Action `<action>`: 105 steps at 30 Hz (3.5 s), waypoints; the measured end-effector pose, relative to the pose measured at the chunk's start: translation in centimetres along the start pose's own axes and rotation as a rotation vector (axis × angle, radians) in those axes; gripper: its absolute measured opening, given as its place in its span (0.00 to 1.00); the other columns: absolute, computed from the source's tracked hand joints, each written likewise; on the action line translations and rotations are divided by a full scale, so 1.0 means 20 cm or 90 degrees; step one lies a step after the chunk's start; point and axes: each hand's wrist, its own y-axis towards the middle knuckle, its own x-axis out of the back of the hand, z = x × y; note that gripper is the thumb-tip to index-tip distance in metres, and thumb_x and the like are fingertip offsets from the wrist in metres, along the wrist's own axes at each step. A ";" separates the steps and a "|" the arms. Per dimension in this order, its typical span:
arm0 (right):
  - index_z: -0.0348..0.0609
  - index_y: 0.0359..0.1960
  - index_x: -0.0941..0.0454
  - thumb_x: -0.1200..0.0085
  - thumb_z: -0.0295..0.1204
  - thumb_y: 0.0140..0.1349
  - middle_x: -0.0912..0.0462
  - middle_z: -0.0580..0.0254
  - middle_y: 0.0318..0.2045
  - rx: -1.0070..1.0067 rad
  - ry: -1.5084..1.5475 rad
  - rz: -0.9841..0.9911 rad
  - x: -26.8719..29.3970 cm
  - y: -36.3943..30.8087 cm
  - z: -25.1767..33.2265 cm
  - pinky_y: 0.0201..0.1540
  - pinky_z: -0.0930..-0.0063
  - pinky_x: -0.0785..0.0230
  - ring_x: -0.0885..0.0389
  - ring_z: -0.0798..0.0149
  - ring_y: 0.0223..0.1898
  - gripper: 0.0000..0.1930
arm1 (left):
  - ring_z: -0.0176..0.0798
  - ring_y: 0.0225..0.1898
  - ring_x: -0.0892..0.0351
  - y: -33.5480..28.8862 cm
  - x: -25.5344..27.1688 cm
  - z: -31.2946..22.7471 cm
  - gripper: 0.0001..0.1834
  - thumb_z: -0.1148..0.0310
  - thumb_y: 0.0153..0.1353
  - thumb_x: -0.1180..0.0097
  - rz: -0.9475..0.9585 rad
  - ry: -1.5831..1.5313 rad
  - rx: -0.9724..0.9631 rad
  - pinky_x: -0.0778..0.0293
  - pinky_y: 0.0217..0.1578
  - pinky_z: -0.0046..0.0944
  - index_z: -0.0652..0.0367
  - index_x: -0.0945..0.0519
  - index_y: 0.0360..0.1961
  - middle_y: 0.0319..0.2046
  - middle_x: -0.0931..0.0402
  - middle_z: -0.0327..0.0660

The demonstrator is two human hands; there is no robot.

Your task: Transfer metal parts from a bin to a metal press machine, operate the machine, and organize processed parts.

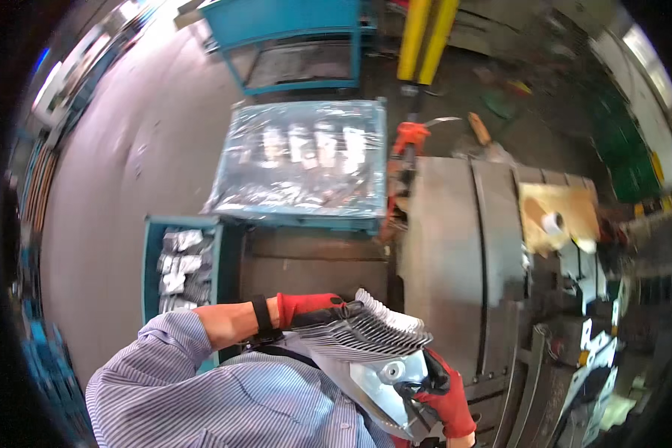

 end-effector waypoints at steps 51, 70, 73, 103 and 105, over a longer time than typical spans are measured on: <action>0.37 0.61 0.33 0.27 0.22 0.31 0.23 0.59 0.54 -0.170 -0.388 0.918 -2.76 0.21 1.47 0.56 0.65 0.29 0.24 0.63 0.53 0.47 | 0.28 0.39 0.27 -2.73 -1.59 1.08 0.22 0.70 0.65 0.50 -0.966 -0.364 -0.450 0.31 0.40 0.31 0.61 0.28 0.60 0.44 0.23 0.36; 0.36 0.61 0.34 0.29 0.19 0.31 0.24 0.54 0.54 -0.197 -0.030 0.958 -3.35 0.93 1.24 0.48 0.66 0.25 0.22 0.59 0.50 0.46 | 0.44 0.56 0.26 -3.05 -1.30 0.98 0.41 0.36 0.64 0.63 -1.148 -0.845 -0.950 0.36 0.61 0.42 0.64 0.30 0.60 0.56 0.26 0.48; 0.36 0.61 0.34 0.29 0.19 0.31 0.24 0.53 0.54 -0.205 0.012 0.940 -3.36 1.01 1.18 0.47 0.66 0.25 0.21 0.59 0.49 0.46 | 0.45 0.56 0.27 -3.08 -1.13 0.98 0.38 0.38 0.64 0.58 -1.147 -0.866 -1.042 0.36 0.60 0.45 0.60 0.30 0.61 0.56 0.26 0.47; 0.36 0.56 0.34 0.32 0.15 0.35 0.23 0.56 0.46 -0.099 -0.045 0.648 -6.16 0.51 0.03 0.49 0.69 0.27 0.21 0.63 0.45 0.40 | 0.42 0.43 0.23 -4.64 -0.38 3.98 0.26 0.45 0.66 0.54 -1.126 -1.154 -0.885 0.26 0.48 0.40 0.57 0.22 0.48 0.44 0.20 0.39; 0.37 0.56 0.34 0.33 0.14 0.36 0.22 0.57 0.45 -0.081 -0.008 0.651 -6.31 0.56 -0.03 0.48 0.70 0.26 0.21 0.64 0.45 0.39 | 0.41 0.42 0.22 -4.67 -0.32 4.11 0.23 0.47 0.66 0.54 -1.150 -1.138 -0.876 0.25 0.46 0.40 0.56 0.22 0.45 0.41 0.20 0.38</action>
